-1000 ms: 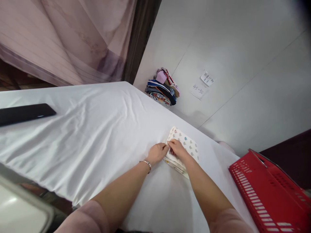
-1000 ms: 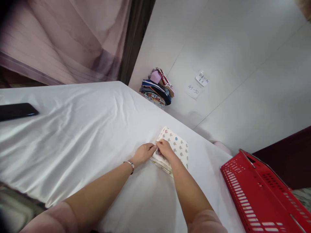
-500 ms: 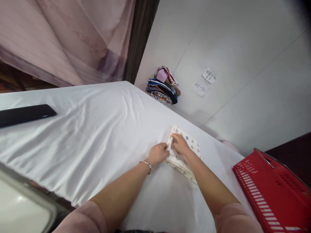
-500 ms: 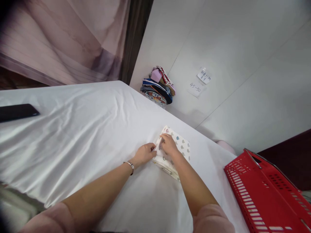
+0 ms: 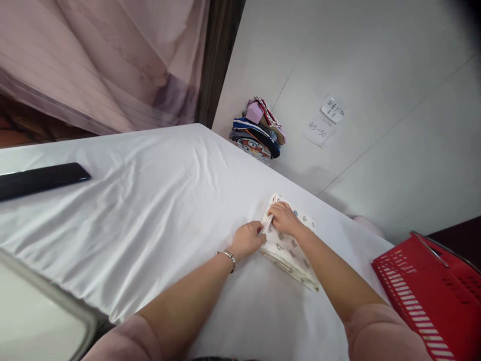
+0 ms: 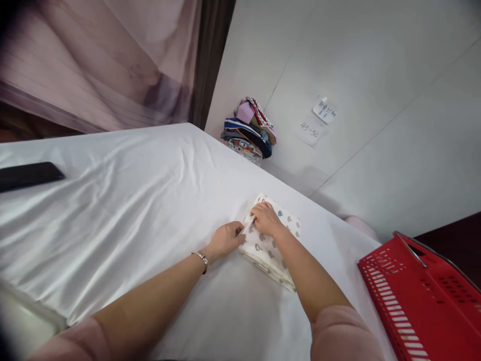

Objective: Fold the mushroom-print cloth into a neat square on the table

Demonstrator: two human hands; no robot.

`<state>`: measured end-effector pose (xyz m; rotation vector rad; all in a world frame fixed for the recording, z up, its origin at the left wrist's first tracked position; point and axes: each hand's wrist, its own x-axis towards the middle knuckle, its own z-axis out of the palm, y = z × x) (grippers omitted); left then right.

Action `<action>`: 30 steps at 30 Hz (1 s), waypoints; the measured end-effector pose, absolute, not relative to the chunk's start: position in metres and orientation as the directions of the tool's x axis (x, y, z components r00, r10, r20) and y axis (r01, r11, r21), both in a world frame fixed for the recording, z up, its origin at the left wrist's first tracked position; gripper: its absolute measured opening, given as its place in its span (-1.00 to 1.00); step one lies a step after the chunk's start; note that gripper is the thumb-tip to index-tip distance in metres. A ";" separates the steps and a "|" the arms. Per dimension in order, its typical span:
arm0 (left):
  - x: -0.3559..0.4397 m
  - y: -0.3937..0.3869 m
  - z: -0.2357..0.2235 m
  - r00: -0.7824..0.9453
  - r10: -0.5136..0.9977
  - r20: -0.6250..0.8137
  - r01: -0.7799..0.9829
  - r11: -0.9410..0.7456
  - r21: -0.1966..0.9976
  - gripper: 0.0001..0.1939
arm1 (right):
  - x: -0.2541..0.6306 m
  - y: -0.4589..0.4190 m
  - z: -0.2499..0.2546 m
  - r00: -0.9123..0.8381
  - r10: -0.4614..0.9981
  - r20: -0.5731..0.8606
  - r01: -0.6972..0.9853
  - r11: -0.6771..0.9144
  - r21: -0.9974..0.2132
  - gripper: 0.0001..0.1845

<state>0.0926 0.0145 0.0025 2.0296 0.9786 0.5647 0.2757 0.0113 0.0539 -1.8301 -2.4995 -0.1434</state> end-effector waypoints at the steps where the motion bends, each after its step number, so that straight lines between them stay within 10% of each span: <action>1: 0.093 0.014 0.002 0.602 0.797 0.049 0.442 -0.383 0.811 -0.86 | 0.276 0.012 0.054 -0.310 0.948 0.079 0.950 0.306 0.056 -0.71; 30: 0.092 0.014 0.002 0.603 0.796 0.056 0.428 -0.382 0.819 -0.85 | 0.290 0.021 0.063 -0.364 0.931 0.023 0.928 0.361 0.091 -0.75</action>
